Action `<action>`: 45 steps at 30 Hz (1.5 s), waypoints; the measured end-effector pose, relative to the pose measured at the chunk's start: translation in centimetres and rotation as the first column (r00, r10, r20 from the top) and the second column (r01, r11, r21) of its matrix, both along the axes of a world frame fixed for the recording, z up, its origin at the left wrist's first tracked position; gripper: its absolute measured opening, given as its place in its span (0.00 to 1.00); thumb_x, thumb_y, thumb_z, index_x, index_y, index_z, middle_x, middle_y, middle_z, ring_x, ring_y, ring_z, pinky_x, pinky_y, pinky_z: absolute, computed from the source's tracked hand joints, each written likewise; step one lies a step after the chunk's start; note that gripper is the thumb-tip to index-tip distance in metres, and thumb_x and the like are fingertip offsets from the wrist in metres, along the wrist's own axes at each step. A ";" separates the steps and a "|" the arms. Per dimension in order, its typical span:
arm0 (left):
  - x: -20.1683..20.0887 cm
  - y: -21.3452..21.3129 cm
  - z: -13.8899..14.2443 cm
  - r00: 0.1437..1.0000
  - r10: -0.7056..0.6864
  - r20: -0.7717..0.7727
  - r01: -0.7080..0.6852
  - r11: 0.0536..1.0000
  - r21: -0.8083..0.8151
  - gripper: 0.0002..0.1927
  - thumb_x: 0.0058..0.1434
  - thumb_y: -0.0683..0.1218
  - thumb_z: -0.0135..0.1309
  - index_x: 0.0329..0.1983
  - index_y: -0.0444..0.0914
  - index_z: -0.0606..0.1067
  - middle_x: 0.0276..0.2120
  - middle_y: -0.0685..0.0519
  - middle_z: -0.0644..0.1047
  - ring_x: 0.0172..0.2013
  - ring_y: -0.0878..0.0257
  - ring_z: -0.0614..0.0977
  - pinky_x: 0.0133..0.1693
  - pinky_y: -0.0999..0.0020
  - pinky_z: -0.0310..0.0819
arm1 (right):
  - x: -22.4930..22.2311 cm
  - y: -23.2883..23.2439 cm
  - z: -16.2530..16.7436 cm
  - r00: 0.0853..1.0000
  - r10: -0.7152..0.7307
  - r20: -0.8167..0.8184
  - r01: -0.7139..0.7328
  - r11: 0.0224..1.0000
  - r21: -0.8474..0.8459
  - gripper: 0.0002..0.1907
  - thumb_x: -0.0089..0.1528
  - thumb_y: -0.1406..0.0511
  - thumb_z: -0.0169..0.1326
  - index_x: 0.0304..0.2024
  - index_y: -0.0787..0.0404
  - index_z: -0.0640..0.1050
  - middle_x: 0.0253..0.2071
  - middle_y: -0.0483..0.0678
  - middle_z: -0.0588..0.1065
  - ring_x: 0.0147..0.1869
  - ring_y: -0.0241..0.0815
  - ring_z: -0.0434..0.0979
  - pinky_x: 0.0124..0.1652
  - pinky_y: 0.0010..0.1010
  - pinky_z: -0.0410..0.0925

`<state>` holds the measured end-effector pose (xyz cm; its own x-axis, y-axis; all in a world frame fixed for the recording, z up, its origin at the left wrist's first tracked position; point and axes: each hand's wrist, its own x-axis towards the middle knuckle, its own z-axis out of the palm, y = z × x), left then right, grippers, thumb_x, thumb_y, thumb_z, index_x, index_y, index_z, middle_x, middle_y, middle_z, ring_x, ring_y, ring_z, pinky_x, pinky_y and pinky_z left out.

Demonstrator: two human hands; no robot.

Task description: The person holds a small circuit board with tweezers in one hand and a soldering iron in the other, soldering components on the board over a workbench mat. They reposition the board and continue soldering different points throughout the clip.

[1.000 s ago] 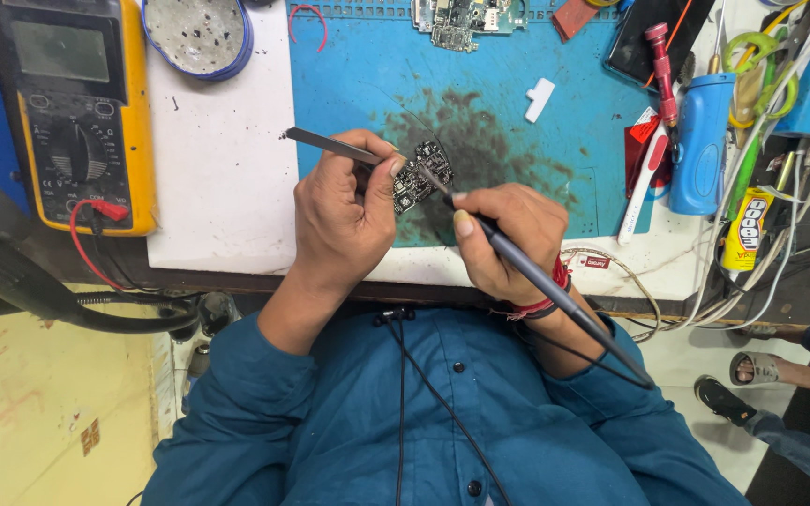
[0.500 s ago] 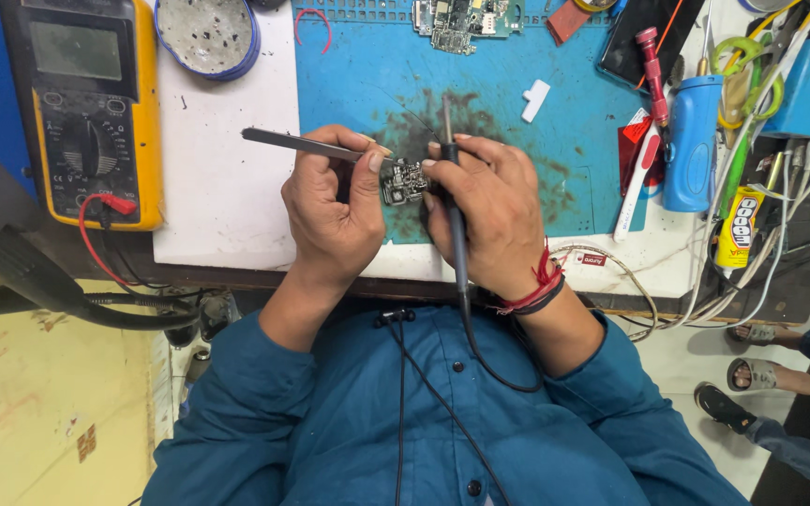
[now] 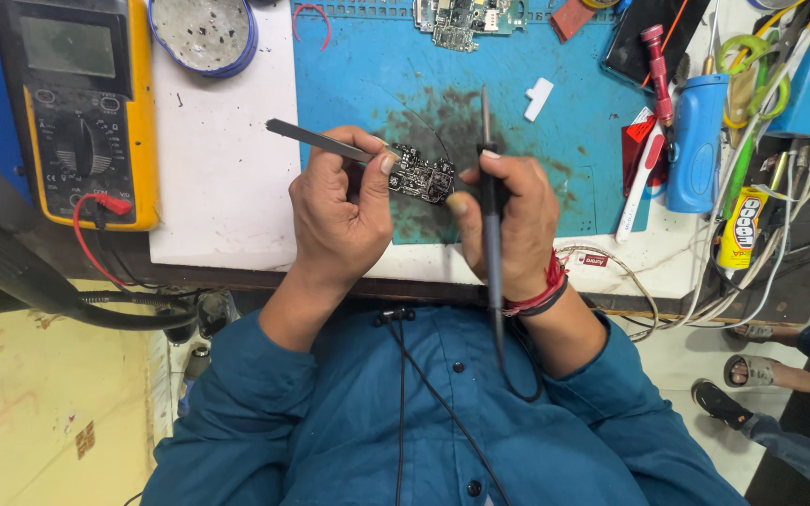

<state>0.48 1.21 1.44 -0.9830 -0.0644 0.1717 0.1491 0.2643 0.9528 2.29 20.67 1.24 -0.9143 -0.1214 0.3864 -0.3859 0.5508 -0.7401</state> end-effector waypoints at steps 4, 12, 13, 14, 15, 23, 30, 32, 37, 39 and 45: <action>0.1 0.1 0.1 1.000 0.006 0.002 -0.006 1.000 -0.026 0.07 0.73 0.38 0.56 0.50 0.34 0.71 0.31 0.54 0.78 0.27 0.73 0.75 0.30 0.76 0.69 | 0.1 0.6 -0.2 0.999 -0.013 -0.046 0.013 1.000 -0.004 0.12 0.69 0.66 0.62 0.51 0.66 0.77 0.37 0.52 0.77 0.36 0.48 0.76 0.36 0.32 0.68; 0.1 0.2 0.4 1.000 -0.012 0.009 0.012 0.999 -0.034 0.06 0.73 0.37 0.56 0.50 0.34 0.71 0.32 0.54 0.78 0.28 0.72 0.77 0.30 0.75 0.71 | 0.2 0.8 0.5 0.992 0.128 -0.006 -0.128 0.986 -0.105 0.04 0.66 0.70 0.57 0.42 0.66 0.77 0.33 0.52 0.77 0.32 0.46 0.77 0.35 0.33 0.68; 0.1 0.2 0.5 1.000 -0.015 0.005 0.015 0.999 -0.039 0.06 0.73 0.37 0.56 0.49 0.34 0.71 0.32 0.54 0.78 0.28 0.72 0.78 0.30 0.74 0.71 | 0.1 0.8 0.6 0.990 0.140 -0.011 -0.141 0.984 -0.106 0.04 0.66 0.70 0.57 0.42 0.66 0.77 0.33 0.52 0.77 0.32 0.46 0.77 0.34 0.32 0.68; 0.1 0.2 0.5 1.000 -0.017 0.001 0.017 0.999 -0.044 0.06 0.73 0.37 0.56 0.49 0.34 0.71 0.32 0.53 0.78 0.28 0.72 0.78 0.30 0.74 0.71 | 0.1 0.7 0.6 0.988 0.152 -0.017 -0.153 0.982 -0.107 0.04 0.66 0.69 0.57 0.42 0.66 0.77 0.33 0.52 0.77 0.33 0.46 0.77 0.33 0.32 0.68; 0.1 0.2 0.6 1.000 -0.019 0.006 0.020 0.999 -0.049 0.06 0.73 0.37 0.56 0.49 0.34 0.71 0.32 0.53 0.78 0.28 0.72 0.78 0.30 0.74 0.71 | 0.0 0.7 0.7 0.986 0.164 -0.022 -0.165 0.980 -0.109 0.04 0.66 0.69 0.57 0.42 0.65 0.76 0.33 0.52 0.77 0.33 0.46 0.77 0.33 0.31 0.68; -0.1 0.3 0.8 0.999 -0.033 -0.003 0.032 0.997 -0.074 0.06 0.72 0.37 0.56 0.48 0.35 0.71 0.32 0.53 0.78 0.26 0.69 0.79 0.29 0.73 0.72 | -0.2 0.1 1.1 0.988 0.148 0.044 -0.145 0.988 -0.059 0.05 0.64 0.70 0.59 0.42 0.65 0.78 0.27 0.49 0.74 0.30 0.45 0.75 0.33 0.34 0.66; -0.1 0.3 0.8 1.000 -0.031 0.002 0.031 0.995 -0.093 0.06 0.72 0.37 0.56 0.47 0.35 0.71 0.32 0.53 0.78 0.27 0.68 0.81 0.30 0.72 0.74 | -0.2 0.1 1.2 0.988 0.148 0.050 -0.145 0.988 -0.058 0.04 0.64 0.69 0.59 0.41 0.64 0.78 0.28 0.50 0.74 0.30 0.44 0.75 0.33 0.33 0.66; -0.1 0.3 0.8 1.000 -0.030 -0.002 0.030 0.996 -0.086 0.06 0.72 0.37 0.56 0.47 0.35 0.71 0.33 0.52 0.78 0.27 0.67 0.81 0.30 0.72 0.74 | -0.2 0.1 1.2 0.988 0.149 0.047 -0.146 0.988 -0.058 0.04 0.64 0.69 0.59 0.41 0.65 0.78 0.28 0.50 0.75 0.30 0.45 0.75 0.34 0.34 0.66; -0.2 0.4 0.8 0.999 -0.030 -0.019 0.028 0.996 -0.088 0.06 0.72 0.37 0.56 0.48 0.35 0.71 0.34 0.51 0.78 0.29 0.67 0.82 0.30 0.72 0.74 | -0.2 0.2 1.2 0.986 0.155 0.056 -0.152 0.986 -0.067 0.04 0.64 0.69 0.59 0.41 0.65 0.78 0.28 0.50 0.75 0.30 0.45 0.76 0.33 0.33 0.66; -0.2 0.4 0.8 0.999 -0.029 -0.018 0.028 0.996 -0.088 0.06 0.72 0.37 0.56 0.48 0.34 0.71 0.34 0.51 0.79 0.29 0.67 0.82 0.31 0.72 0.75 | -0.2 0.1 1.3 0.986 0.151 0.064 -0.148 0.988 -0.049 0.04 0.64 0.70 0.59 0.40 0.65 0.78 0.28 0.50 0.74 0.30 0.45 0.76 0.33 0.34 0.66; -0.2 0.4 0.9 0.999 -0.029 -0.020 0.027 0.995 -0.096 0.06 0.72 0.36 0.56 0.47 0.35 0.71 0.34 0.51 0.78 0.29 0.66 0.82 0.31 0.71 0.75 | -0.3 0.1 1.5 0.986 0.157 0.060 -0.154 0.987 -0.051 0.05 0.64 0.70 0.59 0.41 0.65 0.78 0.29 0.50 0.75 0.31 0.46 0.76 0.34 0.34 0.67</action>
<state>0.31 1.60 2.30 -0.9803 -0.0193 0.1965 0.1775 0.3499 0.9198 2.04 20.77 2.72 -0.9086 -0.2475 0.3364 -0.4153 0.4522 -0.7893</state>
